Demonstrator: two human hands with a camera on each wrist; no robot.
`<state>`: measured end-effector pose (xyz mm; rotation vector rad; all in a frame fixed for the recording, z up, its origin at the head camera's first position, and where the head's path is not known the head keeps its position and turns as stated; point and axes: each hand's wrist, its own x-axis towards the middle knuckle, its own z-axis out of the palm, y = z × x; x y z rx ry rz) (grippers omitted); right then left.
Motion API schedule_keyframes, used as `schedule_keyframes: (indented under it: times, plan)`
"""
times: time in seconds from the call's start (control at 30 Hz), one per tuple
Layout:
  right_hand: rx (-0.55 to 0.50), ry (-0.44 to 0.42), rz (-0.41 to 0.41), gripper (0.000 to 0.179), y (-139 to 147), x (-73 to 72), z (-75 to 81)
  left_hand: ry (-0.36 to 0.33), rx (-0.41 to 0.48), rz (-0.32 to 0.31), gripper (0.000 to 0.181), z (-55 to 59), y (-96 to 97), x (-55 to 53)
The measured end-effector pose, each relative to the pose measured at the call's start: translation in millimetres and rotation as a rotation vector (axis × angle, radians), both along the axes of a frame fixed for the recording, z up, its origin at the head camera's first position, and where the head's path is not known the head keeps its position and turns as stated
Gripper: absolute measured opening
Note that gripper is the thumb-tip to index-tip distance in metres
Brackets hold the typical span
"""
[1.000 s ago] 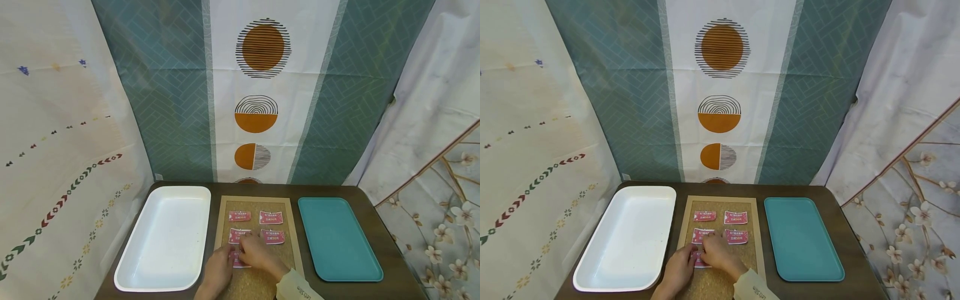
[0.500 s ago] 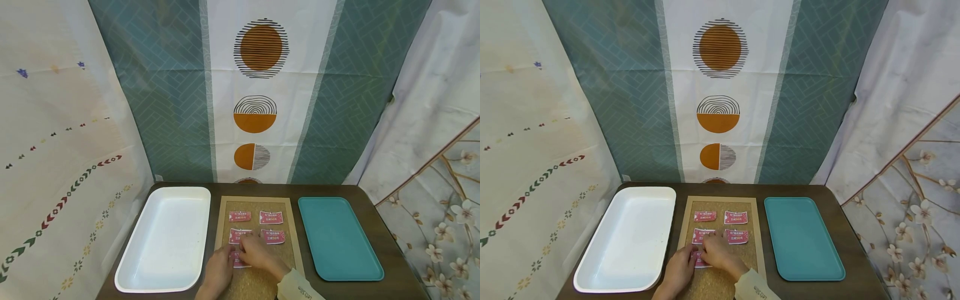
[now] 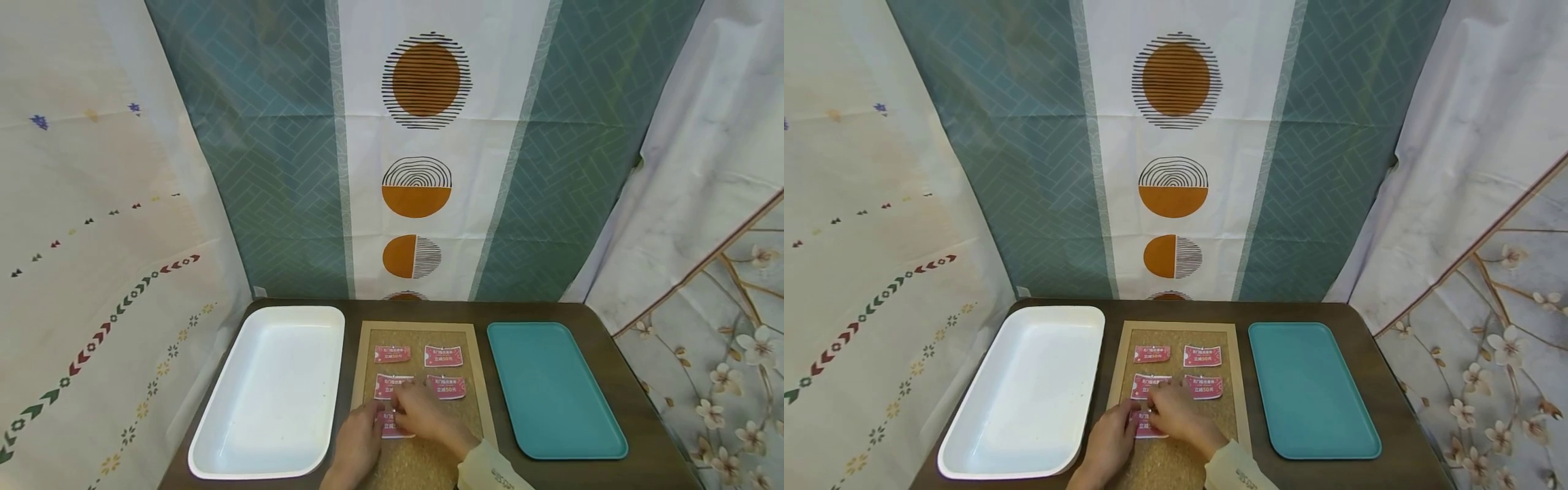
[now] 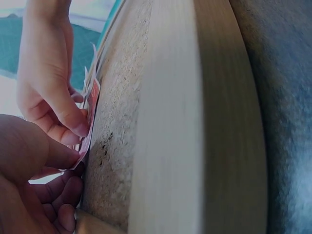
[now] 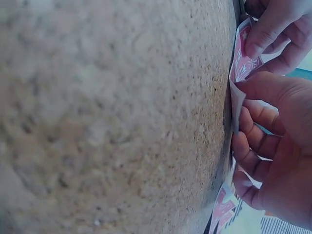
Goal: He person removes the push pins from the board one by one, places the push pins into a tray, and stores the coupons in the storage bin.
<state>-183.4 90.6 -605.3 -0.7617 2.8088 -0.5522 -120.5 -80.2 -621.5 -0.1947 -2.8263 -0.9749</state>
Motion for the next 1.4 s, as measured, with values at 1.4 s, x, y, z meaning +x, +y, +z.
schedule_keyframes:
  times: [1.4]
  plan:
    - [0.146,0.181,0.029,0.009,-0.9,11.0,-2.9,0.001,0.006,0.005,0.015,-2.0,0.4,1.6]
